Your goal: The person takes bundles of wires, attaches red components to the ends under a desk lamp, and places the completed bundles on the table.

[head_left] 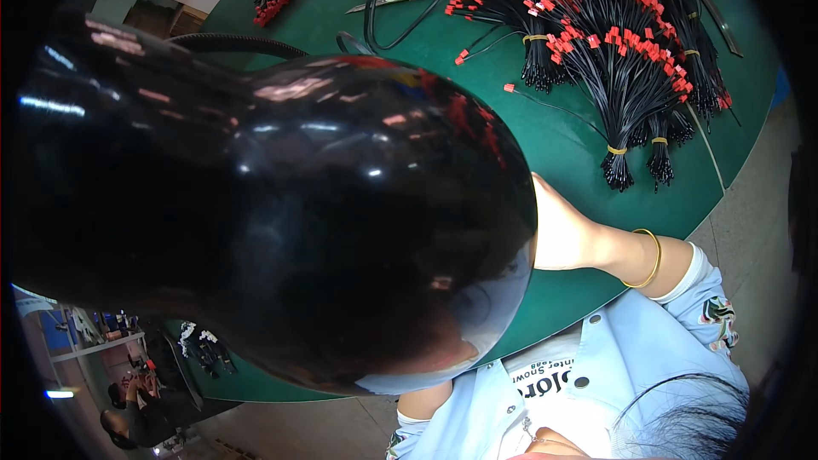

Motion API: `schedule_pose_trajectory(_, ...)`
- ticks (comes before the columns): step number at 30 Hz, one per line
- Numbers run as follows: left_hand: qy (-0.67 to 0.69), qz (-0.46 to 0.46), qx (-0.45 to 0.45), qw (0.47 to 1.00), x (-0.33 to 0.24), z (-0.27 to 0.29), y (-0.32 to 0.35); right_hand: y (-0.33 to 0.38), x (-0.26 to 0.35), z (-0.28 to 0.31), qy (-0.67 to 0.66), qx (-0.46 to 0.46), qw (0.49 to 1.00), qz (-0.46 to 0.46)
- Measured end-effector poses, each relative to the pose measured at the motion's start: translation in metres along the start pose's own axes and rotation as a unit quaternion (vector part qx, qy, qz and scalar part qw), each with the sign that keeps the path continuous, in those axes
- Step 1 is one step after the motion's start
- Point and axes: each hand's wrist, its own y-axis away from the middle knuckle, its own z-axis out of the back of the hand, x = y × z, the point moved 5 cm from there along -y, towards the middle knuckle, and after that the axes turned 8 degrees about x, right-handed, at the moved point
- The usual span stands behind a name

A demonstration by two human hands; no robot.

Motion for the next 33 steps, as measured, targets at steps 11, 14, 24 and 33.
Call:
schedule_pose_trajectory(11, 0.153, 0.047, 0.001, 0.987, 0.0, -0.004, -0.002, -0.005, 0.0, 0.004, 0.027, 0.008, 0.999, 0.015)
schedule_pose_trajectory(14, 0.132, 0.071, -0.01, 0.989, 0.004, 0.003, -0.001, -0.005, 0.0, 0.004, 0.049, 0.014, 0.999, 0.019)
schedule_pose_trajectory(24, -0.023, 0.043, 0.001, 0.999, -0.002, -0.007, -0.002, 0.001, -0.01, -0.006, 0.118, 0.02, 0.992, -0.043)
schedule_pose_trajectory(33, 0.098, 0.063, -0.012, 0.993, 0.004, 0.004, -0.002, -0.003, -0.005, -0.001, 0.006, 0.005, 1.0, 0.002)
